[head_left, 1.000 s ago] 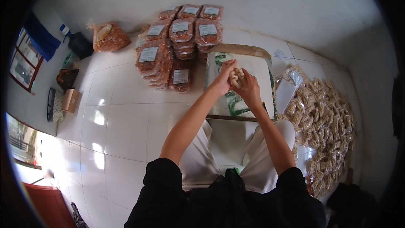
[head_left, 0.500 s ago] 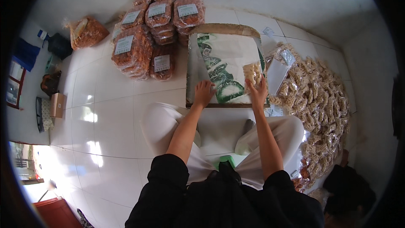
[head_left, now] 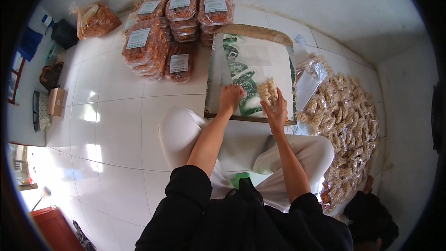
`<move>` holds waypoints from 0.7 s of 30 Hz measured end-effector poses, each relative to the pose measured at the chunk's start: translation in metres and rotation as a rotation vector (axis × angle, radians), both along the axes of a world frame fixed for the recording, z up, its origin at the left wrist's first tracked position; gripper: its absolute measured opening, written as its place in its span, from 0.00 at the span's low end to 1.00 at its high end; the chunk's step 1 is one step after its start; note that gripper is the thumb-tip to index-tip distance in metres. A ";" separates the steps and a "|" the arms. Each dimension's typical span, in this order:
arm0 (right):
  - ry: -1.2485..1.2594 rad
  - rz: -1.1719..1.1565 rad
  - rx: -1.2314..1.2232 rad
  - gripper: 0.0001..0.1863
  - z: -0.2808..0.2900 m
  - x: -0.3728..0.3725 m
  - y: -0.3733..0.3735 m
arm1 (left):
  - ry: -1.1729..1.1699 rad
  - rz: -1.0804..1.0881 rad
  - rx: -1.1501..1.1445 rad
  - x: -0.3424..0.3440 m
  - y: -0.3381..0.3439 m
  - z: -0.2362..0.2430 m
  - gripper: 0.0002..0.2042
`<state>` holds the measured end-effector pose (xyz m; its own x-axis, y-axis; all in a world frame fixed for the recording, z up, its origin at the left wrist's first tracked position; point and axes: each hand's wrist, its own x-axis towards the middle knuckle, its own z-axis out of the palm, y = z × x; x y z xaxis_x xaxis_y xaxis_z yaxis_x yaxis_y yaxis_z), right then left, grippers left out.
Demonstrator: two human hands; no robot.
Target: The person fills plastic bags with crackers by hand, seals the top of each bag using a heat sealer, and places the completed packages on the floor.
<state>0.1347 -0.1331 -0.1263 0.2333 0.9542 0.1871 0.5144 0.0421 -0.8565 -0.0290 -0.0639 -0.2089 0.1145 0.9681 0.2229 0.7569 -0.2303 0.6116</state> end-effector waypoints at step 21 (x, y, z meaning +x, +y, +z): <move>-0.490 0.123 0.281 0.33 0.006 -0.013 -0.021 | -0.121 0.018 0.322 0.019 -0.031 0.098 0.04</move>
